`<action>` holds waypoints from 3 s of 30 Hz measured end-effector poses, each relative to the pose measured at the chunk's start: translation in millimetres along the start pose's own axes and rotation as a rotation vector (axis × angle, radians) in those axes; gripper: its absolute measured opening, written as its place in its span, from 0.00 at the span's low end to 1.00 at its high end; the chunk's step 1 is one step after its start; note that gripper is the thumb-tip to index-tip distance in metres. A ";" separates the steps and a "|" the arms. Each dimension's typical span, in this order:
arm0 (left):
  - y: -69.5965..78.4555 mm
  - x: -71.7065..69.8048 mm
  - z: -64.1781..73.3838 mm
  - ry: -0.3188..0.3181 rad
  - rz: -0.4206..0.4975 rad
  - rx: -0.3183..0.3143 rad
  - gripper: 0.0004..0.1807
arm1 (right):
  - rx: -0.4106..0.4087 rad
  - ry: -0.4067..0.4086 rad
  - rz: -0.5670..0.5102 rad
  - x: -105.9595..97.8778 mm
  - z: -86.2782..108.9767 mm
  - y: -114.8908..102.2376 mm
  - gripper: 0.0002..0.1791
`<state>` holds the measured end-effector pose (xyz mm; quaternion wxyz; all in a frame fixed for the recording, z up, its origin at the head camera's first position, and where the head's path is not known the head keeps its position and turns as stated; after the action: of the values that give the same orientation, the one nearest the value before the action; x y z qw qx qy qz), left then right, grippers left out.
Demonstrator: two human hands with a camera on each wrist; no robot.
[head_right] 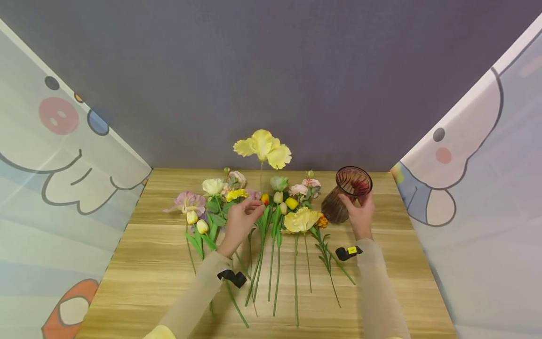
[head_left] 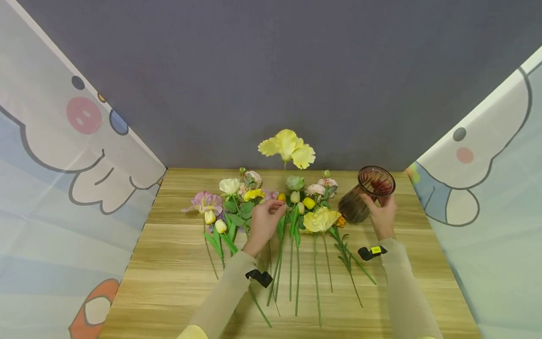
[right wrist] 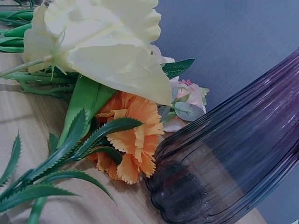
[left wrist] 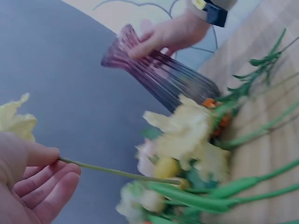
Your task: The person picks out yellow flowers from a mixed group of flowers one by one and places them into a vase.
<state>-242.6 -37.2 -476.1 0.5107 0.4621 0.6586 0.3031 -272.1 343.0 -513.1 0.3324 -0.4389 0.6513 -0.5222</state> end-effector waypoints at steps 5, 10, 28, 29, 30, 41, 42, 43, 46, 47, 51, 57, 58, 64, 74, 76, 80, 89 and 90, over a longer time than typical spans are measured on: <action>34.3 -0.3 -23.1 0.022 0.037 0.117 0.11 | 0.001 0.000 -0.005 0.6 -1.0 1.5 0.36; 63.2 5.2 -44.2 0.046 0.058 0.173 0.12 | 0.001 0.012 -0.011 1.5 -0.1 0.5 0.35; 146.4 50.8 -119.9 0.029 0.196 0.331 0.11 | 0.034 0.002 -0.038 4.4 1.9 7.5 0.36; 148.1 55.2 -121.7 0.022 0.200 0.332 0.11 | 0.032 0.004 -0.046 4.1 1.8 7.1 0.36; 149.4 59.9 -123.2 0.013 0.198 0.331 0.11 | 0.029 0.008 -0.046 3.5 1.7 6.5 0.36; 152.2 99.0 -127.6 -0.084 0.183 0.312 0.10 | 0.009 0.022 -0.082 3.7 0.8 3.1 0.35; 152.5 102.4 -127.0 -0.087 0.174 0.316 0.10 | 0.011 0.025 -0.078 3.3 1.2 3.8 0.36; 152.7 106.3 -126.3 -0.094 0.160 0.320 0.10 | 0.014 0.027 -0.076 2.8 1.7 4.4 0.36; 152.5 121.0 -123.2 -0.126 0.082 0.340 0.11 | 0.016 0.037 -0.060 0.9 2.6 5.3 0.37; 151.7 126.5 -122.1 -0.142 0.055 0.345 0.11 | 0.015 0.039 -0.058 0.5 2.7 5.3 0.37; 147.8 145.1 -118.1 -0.206 -0.038 0.347 0.11 | 0.009 0.039 -0.081 0.6 2.5 3.9 0.35; 138.5 161.3 -109.3 -0.321 -0.180 0.354 0.15 | -0.006 0.036 -0.102 1.6 3.7 2.0 0.35; 136.0 162.6 -108.0 -0.335 -0.199 0.356 0.15 | -0.005 0.038 -0.104 1.5 3.9 2.1 0.35; 105.5 167.7 -99.9 -0.429 -0.230 0.269 0.16 | 0.006 0.040 -0.142 2.2 3.3 3.1 0.33; 56.2 164.8 -63.3 -0.471 -0.215 0.206 0.13 | 0.011 0.038 -0.129 2.4 2.5 5.1 0.34; 48.9 163.7 -53.4 -0.473 -0.216 0.200 0.14 | 0.016 0.035 -0.117 2.7 2.5 5.4 0.35; 35.5 160.7 -36.7 -0.446 -0.258 0.193 0.17 | 0.013 0.031 -0.108 2.9 2.1 4.9 0.38; 8.2 157.7 -11.6 -0.406 -0.272 0.106 0.19 | 0.035 0.042 -0.105 0.9 1.7 8.6 0.37; 5.6 157.9 -9.0 -0.403 -0.277 0.097 0.19 | 0.042 0.042 -0.103 0.6 1.8 9.2 0.37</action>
<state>-257.6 110.6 -530.7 0.6459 0.4422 0.6143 0.0999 -272.8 342.4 -522.4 0.3004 -0.4535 0.6238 -0.5612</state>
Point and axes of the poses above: each hand's wrist, its own z-axis away from the middle knuckle, its own x-axis out of the palm, y = z × x, the point moved 10 cm from there along -z, towards the middle knuckle, and after that the axes turned 6 degrees about x, right-handed, at the moved point
